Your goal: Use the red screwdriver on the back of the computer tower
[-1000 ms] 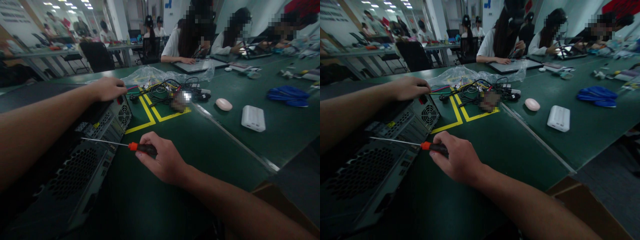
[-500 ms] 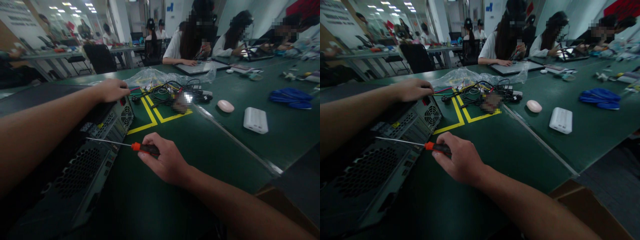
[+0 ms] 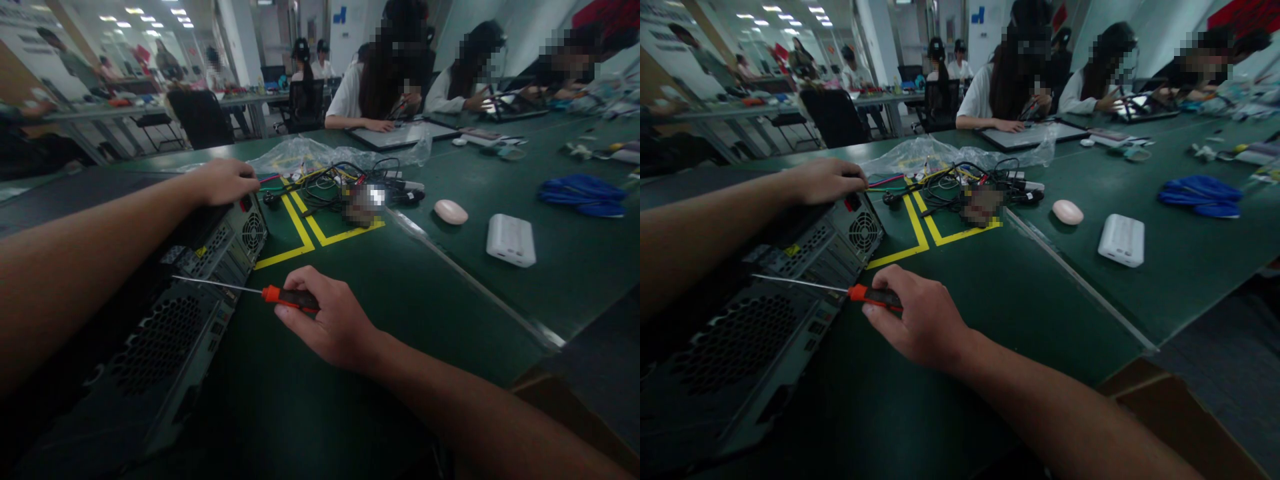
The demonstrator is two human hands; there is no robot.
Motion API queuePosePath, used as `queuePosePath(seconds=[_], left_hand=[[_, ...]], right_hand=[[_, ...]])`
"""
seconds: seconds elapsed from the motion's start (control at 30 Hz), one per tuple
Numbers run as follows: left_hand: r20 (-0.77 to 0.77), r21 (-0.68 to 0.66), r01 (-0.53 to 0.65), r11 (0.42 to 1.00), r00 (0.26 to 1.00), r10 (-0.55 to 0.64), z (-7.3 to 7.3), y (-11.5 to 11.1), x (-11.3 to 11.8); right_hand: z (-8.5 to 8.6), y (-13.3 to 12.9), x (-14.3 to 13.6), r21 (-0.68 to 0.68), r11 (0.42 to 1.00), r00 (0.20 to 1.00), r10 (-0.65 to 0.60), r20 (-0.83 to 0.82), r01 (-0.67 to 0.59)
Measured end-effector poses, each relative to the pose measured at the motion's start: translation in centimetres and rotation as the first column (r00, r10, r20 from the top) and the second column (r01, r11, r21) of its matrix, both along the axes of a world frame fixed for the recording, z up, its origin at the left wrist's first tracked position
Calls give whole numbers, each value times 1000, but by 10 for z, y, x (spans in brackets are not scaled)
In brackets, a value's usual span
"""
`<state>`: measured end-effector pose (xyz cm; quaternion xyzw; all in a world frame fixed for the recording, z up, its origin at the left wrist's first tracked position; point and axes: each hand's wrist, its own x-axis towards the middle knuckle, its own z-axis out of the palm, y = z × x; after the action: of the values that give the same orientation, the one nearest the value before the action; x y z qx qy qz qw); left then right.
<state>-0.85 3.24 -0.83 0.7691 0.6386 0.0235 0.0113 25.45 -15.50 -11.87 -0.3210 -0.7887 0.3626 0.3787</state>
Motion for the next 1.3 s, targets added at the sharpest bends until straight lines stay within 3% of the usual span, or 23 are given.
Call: queuePosePath(seconds=[0.3,0.53,0.87,1.1,1.3], left_hand=[[18,-16,-26,1000,999,26,-4,7,-6],[-57,-2,29,1000,998,-29,-4,3,-4],[-46,-46,-17,999,999,15,5,-4,4],[-3,-52,1,999,1000,-1,1,3,-3],[-63,-19,18,1000,998,-19,-1,4,-5]], right_hand=[[2,-1,2,5,1000,1000,-3,6,3],[1,1,1,36,999,1000,-22,-12,23],[0,-2,0,-78,997,1000,10,30,-8],[-4,0,0,-12,1000,999,4,39,-3],[1,0,2,-11,1000,999,21,25,-20]])
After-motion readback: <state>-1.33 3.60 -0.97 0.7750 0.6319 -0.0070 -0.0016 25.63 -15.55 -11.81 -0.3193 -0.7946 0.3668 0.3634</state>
